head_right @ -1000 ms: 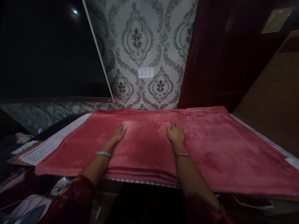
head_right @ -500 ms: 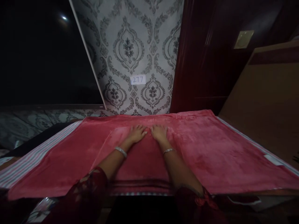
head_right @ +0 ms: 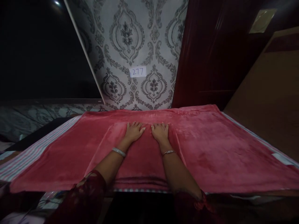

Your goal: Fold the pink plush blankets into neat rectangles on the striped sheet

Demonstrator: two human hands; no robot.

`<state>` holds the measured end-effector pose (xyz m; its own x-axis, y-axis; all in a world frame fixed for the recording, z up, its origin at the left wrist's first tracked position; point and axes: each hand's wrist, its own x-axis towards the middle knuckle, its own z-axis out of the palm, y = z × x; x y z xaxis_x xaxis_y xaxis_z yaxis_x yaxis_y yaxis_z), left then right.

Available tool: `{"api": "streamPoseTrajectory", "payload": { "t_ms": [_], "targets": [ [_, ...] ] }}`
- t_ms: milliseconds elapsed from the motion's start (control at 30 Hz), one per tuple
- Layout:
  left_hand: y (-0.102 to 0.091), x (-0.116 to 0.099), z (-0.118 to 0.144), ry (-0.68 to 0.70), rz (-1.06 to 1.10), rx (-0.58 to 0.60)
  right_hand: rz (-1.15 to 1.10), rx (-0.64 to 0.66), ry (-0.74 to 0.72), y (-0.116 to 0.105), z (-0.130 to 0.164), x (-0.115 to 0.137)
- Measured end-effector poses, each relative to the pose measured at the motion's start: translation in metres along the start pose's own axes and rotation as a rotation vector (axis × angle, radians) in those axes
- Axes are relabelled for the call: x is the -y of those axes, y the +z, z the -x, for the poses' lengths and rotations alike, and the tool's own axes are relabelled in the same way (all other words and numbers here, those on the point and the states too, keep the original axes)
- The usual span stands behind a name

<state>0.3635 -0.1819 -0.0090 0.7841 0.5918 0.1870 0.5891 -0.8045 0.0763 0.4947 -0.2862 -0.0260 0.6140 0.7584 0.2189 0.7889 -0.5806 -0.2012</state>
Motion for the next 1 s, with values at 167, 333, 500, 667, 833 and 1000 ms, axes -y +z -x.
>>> {"api": "streamPoseTrajectory", "payload": {
  "t_ms": [167,333,500,667,833,1000],
  "targets": [
    [-0.015,0.050,0.010,-0.173,-0.045,0.131,-0.007,0.021,-0.003,0.002,0.000,-0.002],
    [-0.013,0.088,0.033,-0.209,0.008,0.114,-0.029,0.041,-0.020,0.000,-0.001,-0.004],
    [-0.007,0.089,0.039,-0.197,0.008,0.083,-0.057,0.083,-0.136,-0.011,0.006,-0.002],
    [-0.008,0.088,0.039,-0.170,0.004,0.059,-0.096,0.239,-0.433,-0.019,0.048,0.003],
    [-0.011,0.085,0.042,-0.165,0.001,0.070,-0.187,0.334,-0.517,-0.028,0.112,-0.007],
    [-0.014,0.085,0.040,-0.177,-0.015,0.081,-0.321,0.367,-0.534,-0.038,0.167,-0.027]
  ]
}}
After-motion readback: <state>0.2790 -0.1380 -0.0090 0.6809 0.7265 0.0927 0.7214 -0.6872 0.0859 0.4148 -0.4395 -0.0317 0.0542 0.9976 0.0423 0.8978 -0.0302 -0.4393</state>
